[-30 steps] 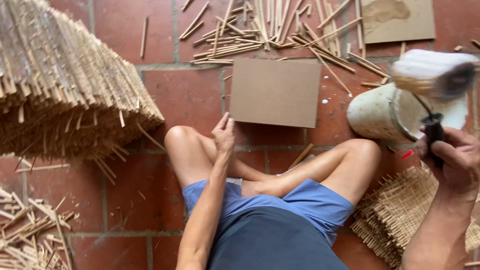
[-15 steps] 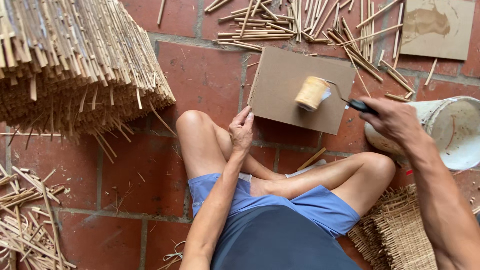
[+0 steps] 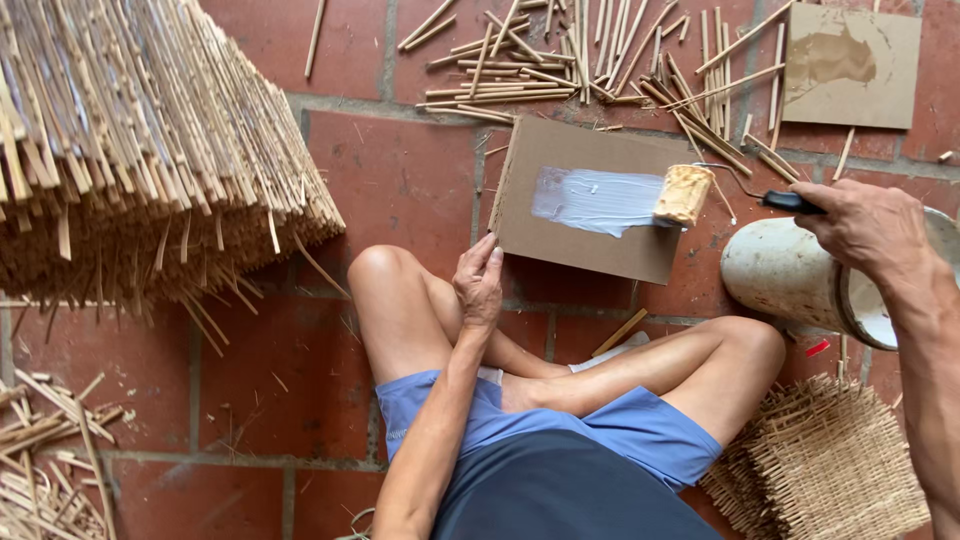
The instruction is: The person applies white adhesive to a square cardboard piece using a paint roller, then places a woven bamboo mat on top. They press the mat down, lift it, and repeat the process with additional mats, stacking them into a growing pile.
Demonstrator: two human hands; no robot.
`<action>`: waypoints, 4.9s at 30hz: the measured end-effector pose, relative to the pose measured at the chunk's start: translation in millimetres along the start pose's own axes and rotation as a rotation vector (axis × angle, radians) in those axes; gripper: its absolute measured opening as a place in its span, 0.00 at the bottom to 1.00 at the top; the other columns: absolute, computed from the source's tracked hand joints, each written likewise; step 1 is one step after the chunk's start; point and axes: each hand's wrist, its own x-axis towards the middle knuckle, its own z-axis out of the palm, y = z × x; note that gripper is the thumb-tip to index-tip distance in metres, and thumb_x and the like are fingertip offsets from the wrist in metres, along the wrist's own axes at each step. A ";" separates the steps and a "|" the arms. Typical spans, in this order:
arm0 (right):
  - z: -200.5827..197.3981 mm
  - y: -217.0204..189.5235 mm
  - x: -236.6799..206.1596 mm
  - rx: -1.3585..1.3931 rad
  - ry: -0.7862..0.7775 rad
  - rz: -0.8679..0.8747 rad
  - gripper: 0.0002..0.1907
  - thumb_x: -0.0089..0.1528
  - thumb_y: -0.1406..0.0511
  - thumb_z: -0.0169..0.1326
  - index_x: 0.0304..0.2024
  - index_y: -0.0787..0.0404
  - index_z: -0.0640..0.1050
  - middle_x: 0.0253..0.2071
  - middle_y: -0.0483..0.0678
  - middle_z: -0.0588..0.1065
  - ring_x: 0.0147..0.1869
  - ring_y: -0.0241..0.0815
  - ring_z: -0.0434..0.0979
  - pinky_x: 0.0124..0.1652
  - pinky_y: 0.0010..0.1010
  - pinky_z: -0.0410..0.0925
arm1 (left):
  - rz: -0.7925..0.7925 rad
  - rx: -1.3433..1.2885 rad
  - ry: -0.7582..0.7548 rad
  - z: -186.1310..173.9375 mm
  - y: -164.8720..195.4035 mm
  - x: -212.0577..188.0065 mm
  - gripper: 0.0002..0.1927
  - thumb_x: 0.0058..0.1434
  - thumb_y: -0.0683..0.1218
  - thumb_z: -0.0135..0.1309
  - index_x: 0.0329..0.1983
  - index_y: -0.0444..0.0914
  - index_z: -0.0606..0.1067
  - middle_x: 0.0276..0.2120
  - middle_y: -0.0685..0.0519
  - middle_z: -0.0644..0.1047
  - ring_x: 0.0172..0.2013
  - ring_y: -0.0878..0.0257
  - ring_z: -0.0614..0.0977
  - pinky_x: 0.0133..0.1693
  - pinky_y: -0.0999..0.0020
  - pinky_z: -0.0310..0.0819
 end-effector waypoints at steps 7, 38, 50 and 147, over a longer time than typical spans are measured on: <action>-15.3 -90.4 78.5 0.172 0.135 -0.163 0.13 0.70 0.59 0.53 0.56 0.36 0.77 0.32 0.45 0.74 0.33 0.45 0.76 0.31 0.38 0.70 | -0.040 -0.003 -0.015 -2.7 6.8 0.5 0.15 0.66 0.42 0.58 0.54 0.34 0.80 0.52 0.45 0.82 0.53 0.57 0.82 0.57 0.66 0.74; -45.5 -93.0 60.8 0.187 0.068 -0.227 0.18 0.67 0.63 0.53 0.58 0.39 0.79 0.34 0.43 0.78 0.34 0.43 0.77 0.33 0.36 0.73 | -0.108 -0.080 0.006 -1.9 1.1 -0.4 0.15 0.65 0.43 0.60 0.53 0.34 0.80 0.50 0.47 0.82 0.47 0.62 0.82 0.51 0.69 0.77; -23.3 -83.2 19.8 0.128 0.051 -0.179 0.17 0.63 0.53 0.59 0.54 0.37 0.78 0.32 0.44 0.77 0.36 0.44 0.79 0.36 0.40 0.71 | -0.133 -0.226 -0.097 -10.9 -5.2 0.4 0.15 0.67 0.39 0.55 0.55 0.31 0.79 0.52 0.46 0.82 0.54 0.62 0.82 0.58 0.70 0.73; -2.4 -226.9 -80.5 0.599 -0.108 0.114 0.21 0.61 0.56 0.57 0.58 0.40 0.77 0.45 0.52 0.81 0.48 0.57 0.81 0.44 0.50 0.72 | -0.663 -0.942 -0.167 -63.2 -5.5 11.2 0.38 0.67 0.70 0.40 0.70 0.41 0.63 0.65 0.46 0.70 0.66 0.51 0.65 0.64 0.32 0.52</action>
